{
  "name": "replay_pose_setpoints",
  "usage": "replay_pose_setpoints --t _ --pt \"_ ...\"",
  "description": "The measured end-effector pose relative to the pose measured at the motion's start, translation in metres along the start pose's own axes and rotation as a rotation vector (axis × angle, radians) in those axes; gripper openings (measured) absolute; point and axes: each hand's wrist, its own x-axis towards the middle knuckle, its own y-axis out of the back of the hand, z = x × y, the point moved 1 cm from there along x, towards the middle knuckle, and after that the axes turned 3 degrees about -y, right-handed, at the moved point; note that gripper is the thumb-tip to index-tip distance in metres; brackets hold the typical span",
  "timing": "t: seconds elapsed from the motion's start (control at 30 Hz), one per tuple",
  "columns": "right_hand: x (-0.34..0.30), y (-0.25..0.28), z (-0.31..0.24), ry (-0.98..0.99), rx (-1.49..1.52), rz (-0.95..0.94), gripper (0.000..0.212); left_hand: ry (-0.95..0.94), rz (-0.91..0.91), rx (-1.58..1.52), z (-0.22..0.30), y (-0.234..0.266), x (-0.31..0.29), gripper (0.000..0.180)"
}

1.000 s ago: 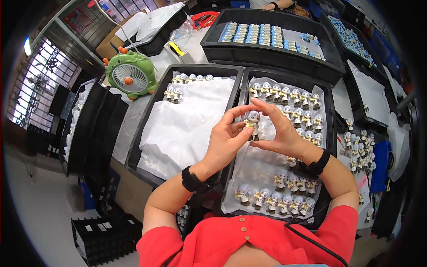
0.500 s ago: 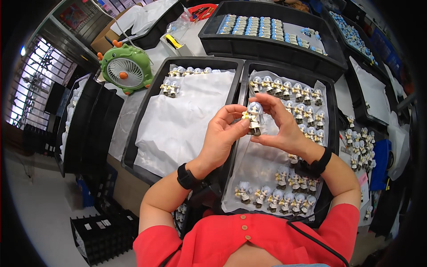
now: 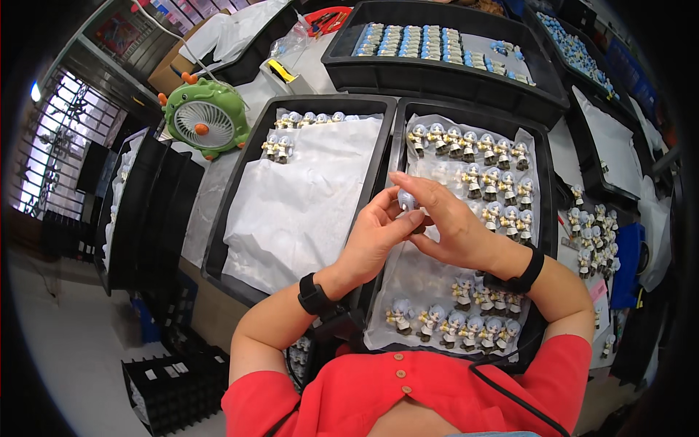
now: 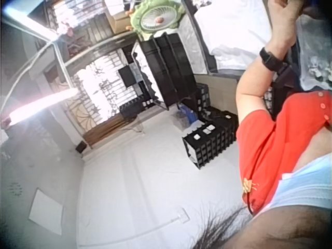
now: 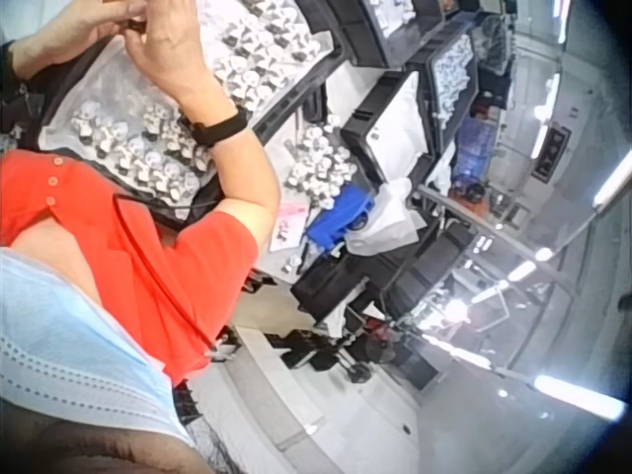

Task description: The person assembles small figurines by hand, attaching parts and placing them into black trays lined with white paper. They handle the figurines one by one, occasionally adjusting the paper lining and organizing the items within the trays.

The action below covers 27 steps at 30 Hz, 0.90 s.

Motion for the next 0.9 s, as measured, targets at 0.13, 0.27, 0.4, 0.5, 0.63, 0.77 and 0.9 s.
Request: replay_pose_setpoints --t 0.13,0.27,0.4,0.5,0.63,0.77,0.9 --pt "0.005 0.007 -0.005 -0.06 0.123 0.092 0.079 0.005 -0.101 -0.173 0.009 0.0 0.001 0.042" --pt "0.005 0.01 0.0 -0.109 0.106 0.082 0.079 -0.004 -0.182 -0.262 0.005 0.003 0.004 0.049" --pt "0.005 0.011 0.001 -0.192 0.149 0.041 0.073 0.001 -0.18 -0.271 0.004 0.004 0.004 0.053" --pt "0.004 0.012 0.004 -0.2 0.14 0.014 0.07 -0.005 -0.183 -0.253 0.005 0.004 0.002 0.052" --pt "0.003 0.01 0.01 -0.291 0.27 0.007 0.07 0.016 -0.19 -0.314 0.009 0.003 0.003 0.051" --pt "0.004 0.011 0.009 -0.33 0.349 0.005 0.068 0.002 -0.211 -0.293 0.012 0.003 0.002 0.05" --pt "0.004 0.012 0.01 -0.3 0.311 -0.006 0.067 0.009 -0.21 -0.263 0.01 0.004 0.004 0.05"
